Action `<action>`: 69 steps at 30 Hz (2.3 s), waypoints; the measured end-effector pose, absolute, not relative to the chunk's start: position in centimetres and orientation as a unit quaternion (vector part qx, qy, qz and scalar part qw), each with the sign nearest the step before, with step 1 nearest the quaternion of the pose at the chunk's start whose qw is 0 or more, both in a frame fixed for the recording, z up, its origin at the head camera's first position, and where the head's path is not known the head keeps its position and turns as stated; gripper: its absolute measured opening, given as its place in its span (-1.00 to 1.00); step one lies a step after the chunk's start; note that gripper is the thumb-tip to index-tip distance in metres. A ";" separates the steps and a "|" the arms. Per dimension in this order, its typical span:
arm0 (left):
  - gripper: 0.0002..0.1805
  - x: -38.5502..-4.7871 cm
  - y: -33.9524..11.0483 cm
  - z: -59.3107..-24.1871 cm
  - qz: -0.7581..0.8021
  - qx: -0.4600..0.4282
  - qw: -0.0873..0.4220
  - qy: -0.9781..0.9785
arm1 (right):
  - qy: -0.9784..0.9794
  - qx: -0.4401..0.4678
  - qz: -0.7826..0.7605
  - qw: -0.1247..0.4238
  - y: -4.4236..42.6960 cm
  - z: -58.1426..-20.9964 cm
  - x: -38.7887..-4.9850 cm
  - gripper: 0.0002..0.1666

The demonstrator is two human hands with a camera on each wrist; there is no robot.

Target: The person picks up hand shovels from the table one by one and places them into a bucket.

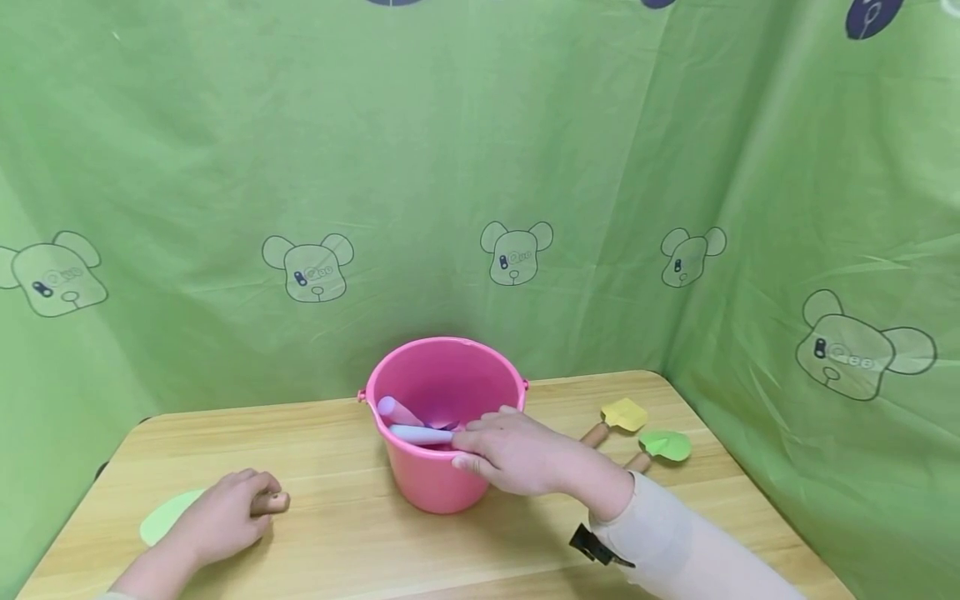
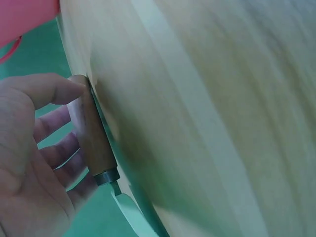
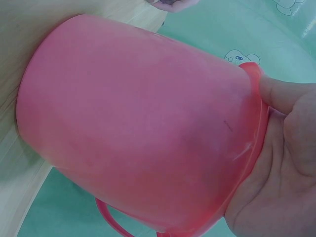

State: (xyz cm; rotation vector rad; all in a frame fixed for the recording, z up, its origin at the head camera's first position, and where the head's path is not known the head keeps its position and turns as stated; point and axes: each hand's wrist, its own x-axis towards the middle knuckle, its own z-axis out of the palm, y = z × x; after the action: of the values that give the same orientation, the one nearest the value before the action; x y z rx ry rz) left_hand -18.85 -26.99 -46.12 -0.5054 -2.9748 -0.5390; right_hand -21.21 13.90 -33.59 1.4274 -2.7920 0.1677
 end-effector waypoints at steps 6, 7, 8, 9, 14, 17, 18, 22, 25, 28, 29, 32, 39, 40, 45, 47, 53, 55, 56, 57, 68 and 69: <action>-0.73 -19.3 -27.2 -46.7 -0.171 -0.167 0.032 -0.970 | -0.890 0.454 0.053 0.001 14.0 -33.6 -21.2 -0.76; -0.73 -19.3 -27.2 -46.8 -0.169 -0.168 0.033 -0.971 | -0.889 0.454 0.054 0.000 13.9 -33.7 -21.2 -0.75; -0.74 -19.4 -27.2 -46.9 -0.166 -0.169 0.035 -0.971 | -0.889 0.455 0.055 -0.001 13.9 -33.7 -21.3 -0.75; -0.74 -19.4 -27.2 -47.0 -0.164 -0.172 0.037 -0.971 | -0.889 0.455 0.055 -0.001 13.9 -33.7 -21.3 -0.75; -0.75 -19.7 -27.3 -47.1 -0.155 -0.185 0.046 -0.969 | -0.888 0.456 0.057 -0.001 13.9 -33.7 -21.3 -0.77; -0.75 -19.7 -27.3 -47.1 -0.152 -0.190 0.046 -0.969 | -0.889 0.455 0.057 -0.001 13.9 -33.7 -21.3 -0.77; -0.75 -19.7 -27.3 -47.1 -0.151 -0.193 0.046 -0.968 | -0.889 0.455 0.057 -0.002 13.9 -33.7 -21.3 -0.77; -0.75 -19.7 -27.3 -47.0 -0.148 -0.197 0.045 -0.968 | -0.889 0.454 0.057 -0.003 13.9 -33.7 -21.3 -0.76; -0.75 -19.6 -27.3 -46.9 -0.145 -0.199 0.046 -0.968 | -0.890 0.453 0.056 -0.004 13.8 -33.7 -21.3 -0.75; -0.73 -19.6 -27.2 -46.8 -0.145 -0.199 0.040 -0.968 | -0.891 0.451 0.055 -0.005 13.8 -33.6 -21.2 -0.75; -0.73 -19.6 -27.2 -46.7 -0.147 -0.198 0.037 -0.968 | -0.891 0.451 0.055 -0.005 13.8 -33.6 -21.2 -0.75; -0.71 -19.6 -27.1 -46.6 -0.149 -0.198 0.026 -0.968 | -0.891 0.450 0.056 -0.006 13.8 -33.6 -21.2 -0.76; -0.68 -19.4 -26.9 -46.1 -0.151 -0.206 0.027 -0.966 | -0.890 0.453 0.055 -0.002 13.8 -33.6 -21.1 -0.76; -0.68 -19.4 -26.9 -46.0 -0.153 -0.209 0.028 -0.965 | -0.890 0.453 0.055 -0.002 13.8 -33.6 -21.1 -0.76; -0.68 -19.4 -26.6 -45.6 -0.163 -0.215 0.036 -0.962 | -0.890 0.452 0.056 -0.006 13.8 -33.6 -21.2 -0.76; -0.69 -19.4 -26.4 -45.4 -0.169 -0.211 0.036 -0.962 | -0.891 0.450 0.056 -0.007 13.8 -33.6 -21.2 -0.77; -0.73 -19.6 -25.7 -44.7 -0.191 -0.196 0.027 -0.961 | -0.892 0.448 0.057 -0.009 13.8 -33.6 -21.2 -0.77; -0.73 -19.6 -25.5 -44.3 -0.196 -0.196 0.028 -0.961 | -0.892 0.448 0.057 -0.009 13.8 -33.7 -21.2 -0.77; -0.73 -19.7 -25.4 -44.2 -0.197 -0.196 0.029 -0.960 | -0.892 0.448 0.057 -0.009 13.8 -33.7 -21.2 -0.77; -0.73 -19.7 -25.4 -44.1 -0.199 -0.196 0.030 -0.960 | -0.892 0.448 0.057 -0.010 13.8 -33.7 -21.2 -0.78; -0.73 -19.5 -24.3 -43.0 -0.221 -0.214 0.052 -0.950 | -0.891 0.450 0.057 -0.010 13.9 -33.7 -21.2 -0.76; -0.74 -19.4 -24.2 -42.9 -0.223 -0.215 0.055 -0.949 | -0.891 0.450 0.057 -0.010 13.9 -33.7 -21.2 -0.76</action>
State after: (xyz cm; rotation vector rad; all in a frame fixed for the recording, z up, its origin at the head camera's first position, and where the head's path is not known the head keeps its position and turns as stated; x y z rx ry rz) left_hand -19.42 -24.19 -42.88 -0.6541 -2.8823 -0.6758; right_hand -21.23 13.90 -33.70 1.4213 -2.8174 0.1793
